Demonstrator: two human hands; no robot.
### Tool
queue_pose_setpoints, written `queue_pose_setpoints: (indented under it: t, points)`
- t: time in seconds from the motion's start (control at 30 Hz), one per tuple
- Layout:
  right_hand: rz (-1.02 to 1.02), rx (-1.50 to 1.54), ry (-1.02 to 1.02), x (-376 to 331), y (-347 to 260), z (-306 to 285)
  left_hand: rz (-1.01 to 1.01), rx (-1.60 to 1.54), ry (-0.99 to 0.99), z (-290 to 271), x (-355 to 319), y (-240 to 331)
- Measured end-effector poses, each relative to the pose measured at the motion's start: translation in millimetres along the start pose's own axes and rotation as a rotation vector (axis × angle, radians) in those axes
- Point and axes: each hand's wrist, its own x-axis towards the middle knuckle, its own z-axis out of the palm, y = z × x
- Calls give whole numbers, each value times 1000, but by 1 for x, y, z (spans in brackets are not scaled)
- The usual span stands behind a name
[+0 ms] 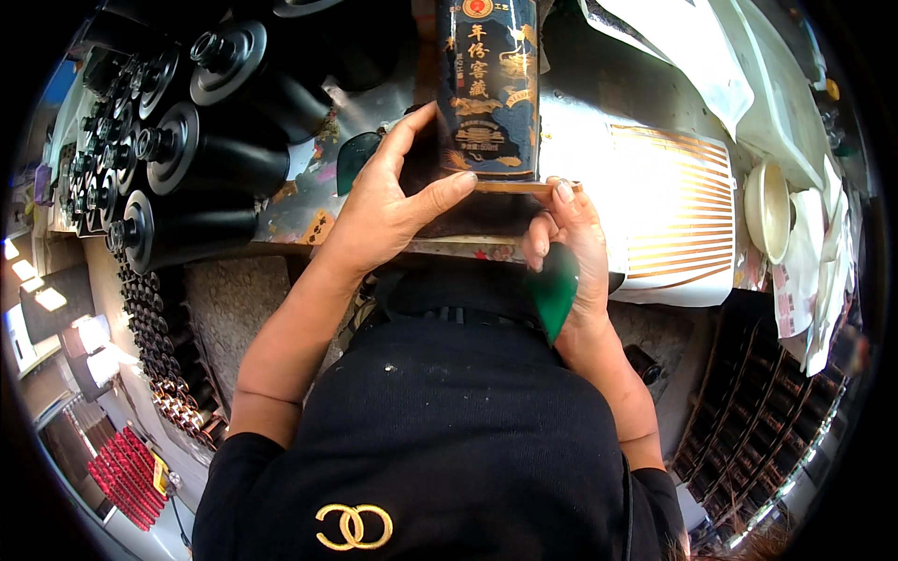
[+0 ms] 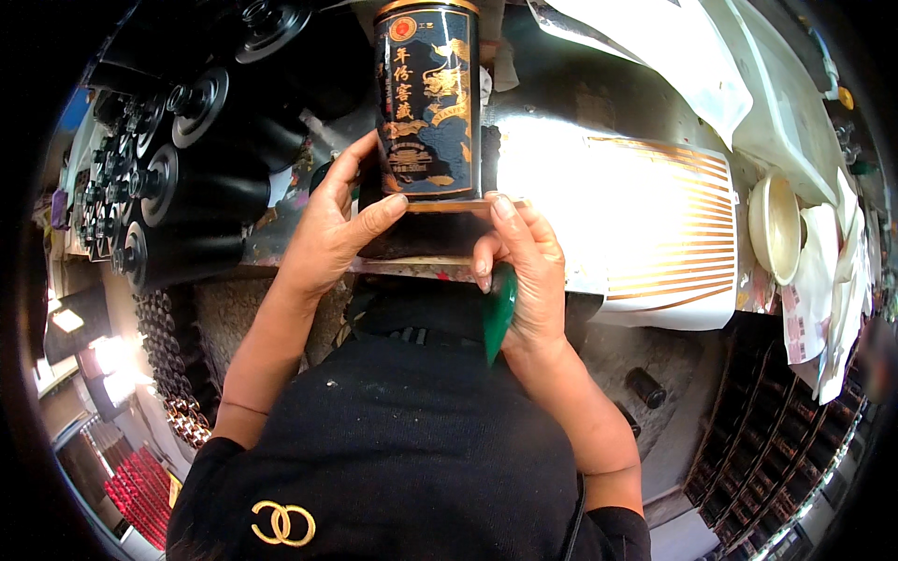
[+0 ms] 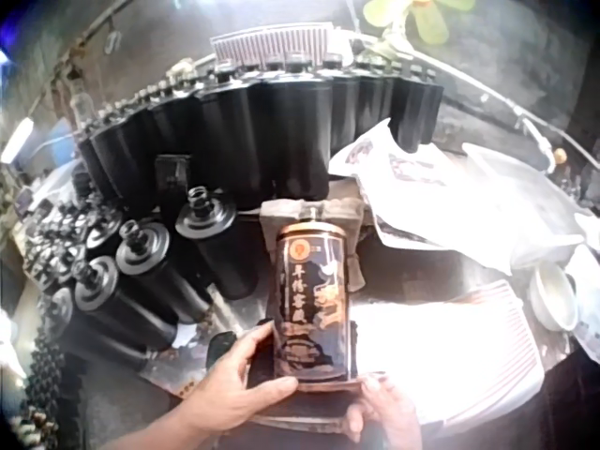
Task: The person wraps a cylindrical container with a clear plastic sleeve, using a green plastic scraper to smooth the sleeve and remove air bubbles. They rotate the container to cover all sides, then place it aside and repeat the process with another container.
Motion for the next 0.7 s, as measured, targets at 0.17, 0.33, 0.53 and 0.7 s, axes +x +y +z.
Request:
queue_pose_setpoints:
  t: [0.17,0.33,0.53,0.7]
  points:
    - [-8,-16,-4,1,0,-1,526,573,155,13,-5,13]
    - [-10,22,-9,0,1,-2,652,979,166,29,0,16]
    - [-26,38,-40,-1,1,-3,654,611,251,25,0,-4]
    - [-14,-9,3,1,4,-1,233,240,52,13,-12,-15]
